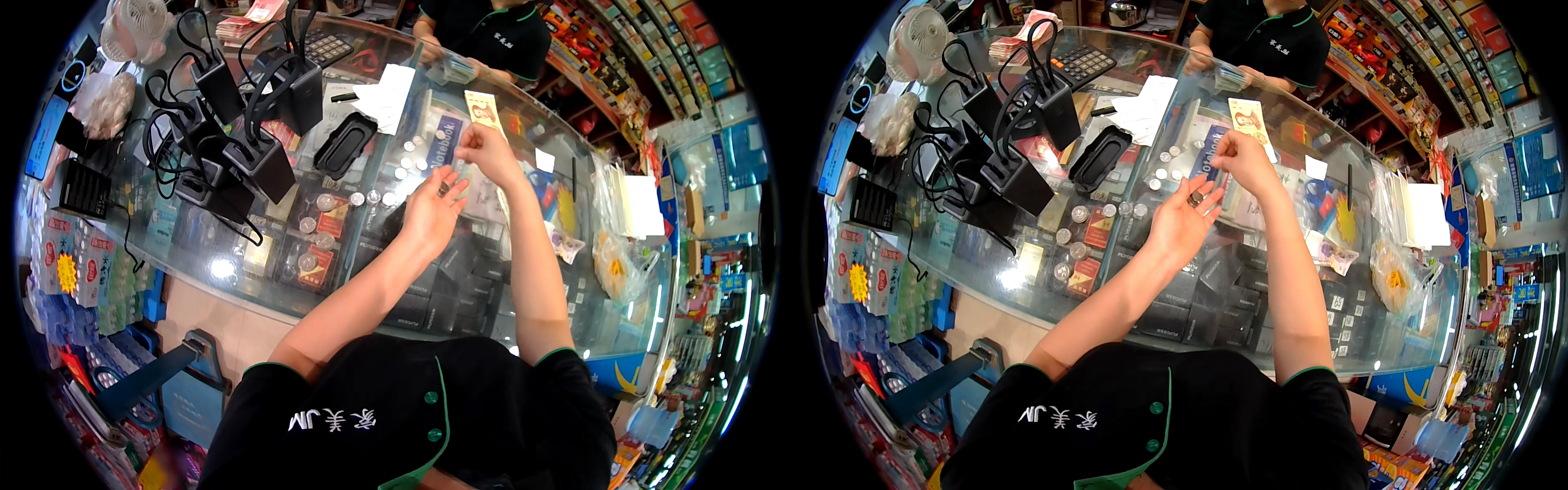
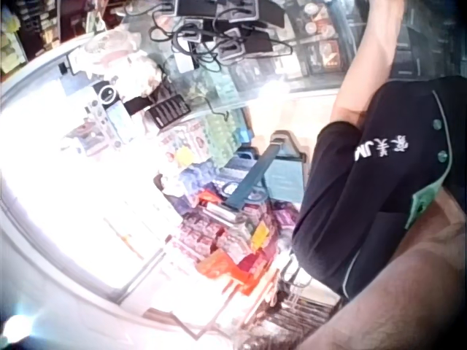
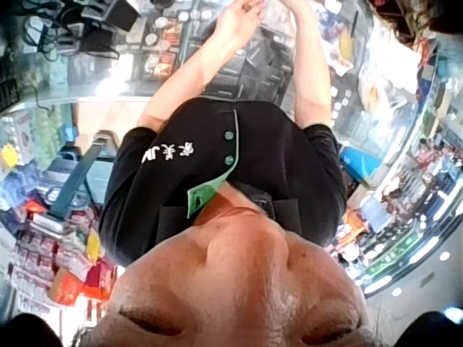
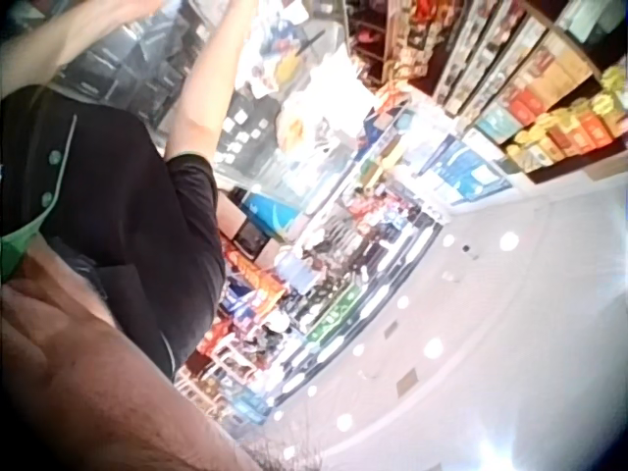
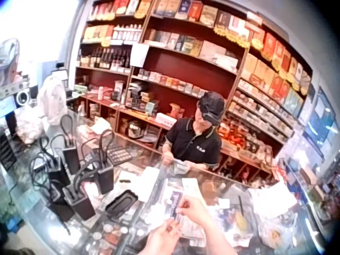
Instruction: The person stands behind a glass counter in a store and sorts a large pile of coins by denomination. They pick up coins individually, separate them into small stacks, and occasionally roll them into cylinders. The person also handles a black electronic device and paper receipts on the counter.
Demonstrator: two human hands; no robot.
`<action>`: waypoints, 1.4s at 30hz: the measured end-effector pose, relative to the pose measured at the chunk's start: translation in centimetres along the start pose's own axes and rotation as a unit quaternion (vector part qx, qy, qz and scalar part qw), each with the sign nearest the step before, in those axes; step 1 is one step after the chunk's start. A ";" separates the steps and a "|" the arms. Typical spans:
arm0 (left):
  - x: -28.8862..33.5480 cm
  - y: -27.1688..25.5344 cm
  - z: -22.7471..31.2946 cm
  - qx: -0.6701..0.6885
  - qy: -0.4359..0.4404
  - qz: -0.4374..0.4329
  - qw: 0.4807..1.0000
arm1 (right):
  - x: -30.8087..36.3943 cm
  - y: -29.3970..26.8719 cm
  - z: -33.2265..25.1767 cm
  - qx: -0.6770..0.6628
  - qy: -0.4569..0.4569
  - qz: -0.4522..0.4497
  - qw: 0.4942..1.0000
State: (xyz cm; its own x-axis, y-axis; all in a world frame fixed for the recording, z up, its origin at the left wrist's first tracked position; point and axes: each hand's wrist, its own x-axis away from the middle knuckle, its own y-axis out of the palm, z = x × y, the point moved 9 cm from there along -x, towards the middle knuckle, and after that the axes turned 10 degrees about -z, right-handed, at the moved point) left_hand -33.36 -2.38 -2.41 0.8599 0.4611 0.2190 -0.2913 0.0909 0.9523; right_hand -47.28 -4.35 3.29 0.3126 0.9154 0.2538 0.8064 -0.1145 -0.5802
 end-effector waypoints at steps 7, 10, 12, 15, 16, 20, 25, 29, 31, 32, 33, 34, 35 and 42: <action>0.0 -0.6 -0.2 -0.011 -0.009 0.003 1.000 | -1.9 -0.3 0.5 0.030 -0.045 0.040 0.998; 0.4 -0.8 -0.1 -0.027 -0.017 0.011 0.999 | -3.4 0.0 0.7 0.091 -0.029 0.101 0.990; 0.3 -0.8 -0.1 -0.011 -0.018 0.007 1.000 | -4.2 0.2 1.1 0.111 -0.009 0.076 0.991; 0.3 -0.5 -0.2 -0.006 -0.021 -0.004 1.000 | -4.8 0.7 1.3 0.092 -0.012 0.045 0.995; 0.5 -0.5 -0.3 -0.009 -0.026 0.001 1.000 | -4.9 0.9 1.0 0.077 -0.021 0.036 0.996; 0.7 -0.7 -0.4 -0.014 -0.037 0.016 0.999 | -4.6 0.6 0.2 0.079 -0.016 0.056 0.995; 0.7 -0.8 -0.5 -0.008 -0.037 0.018 0.999 | -5.0 1.2 -0.5 0.103 -0.022 0.016 0.994; 0.6 -1.2 -0.9 -0.002 -0.042 0.025 0.999 | -4.7 3.9 -2.6 0.000 -0.044 -0.058 0.997; 0.7 -1.2 -0.9 -0.001 -0.042 0.024 0.999 | -4.7 4.3 -3.2 0.088 -0.037 -0.057 0.994; 0.7 -1.1 -0.8 -0.002 -0.041 0.024 0.999 | -4.8 4.2 -3.1 0.093 -0.036 -0.048 0.994; 0.8 -1.1 -0.7 -0.003 -0.041 0.025 0.999 | -5.0 4.1 -2.8 0.098 -0.035 -0.038 0.994; 0.8 -1.1 -0.7 -0.002 -0.040 0.025 0.999 | -5.1 4.0 -2.6 0.105 -0.033 -0.028 0.994; 0.7 -1.1 -0.7 0.000 -0.040 0.026 0.999 | -5.1 4.1 -2.2 0.058 -0.044 -0.041 0.996; 0.7 -1.1 -1.0 0.001 -0.042 0.024 0.999 | -4.5 6.1 -3.8 0.045 -0.039 -0.104 0.993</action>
State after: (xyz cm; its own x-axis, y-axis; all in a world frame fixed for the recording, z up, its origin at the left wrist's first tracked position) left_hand -32.82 -1.30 -3.49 0.8771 0.3896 0.2810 -0.3321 0.0691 0.9407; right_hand -41.86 -10.69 1.56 0.1024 0.9428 0.3171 0.8001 0.1113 -0.5894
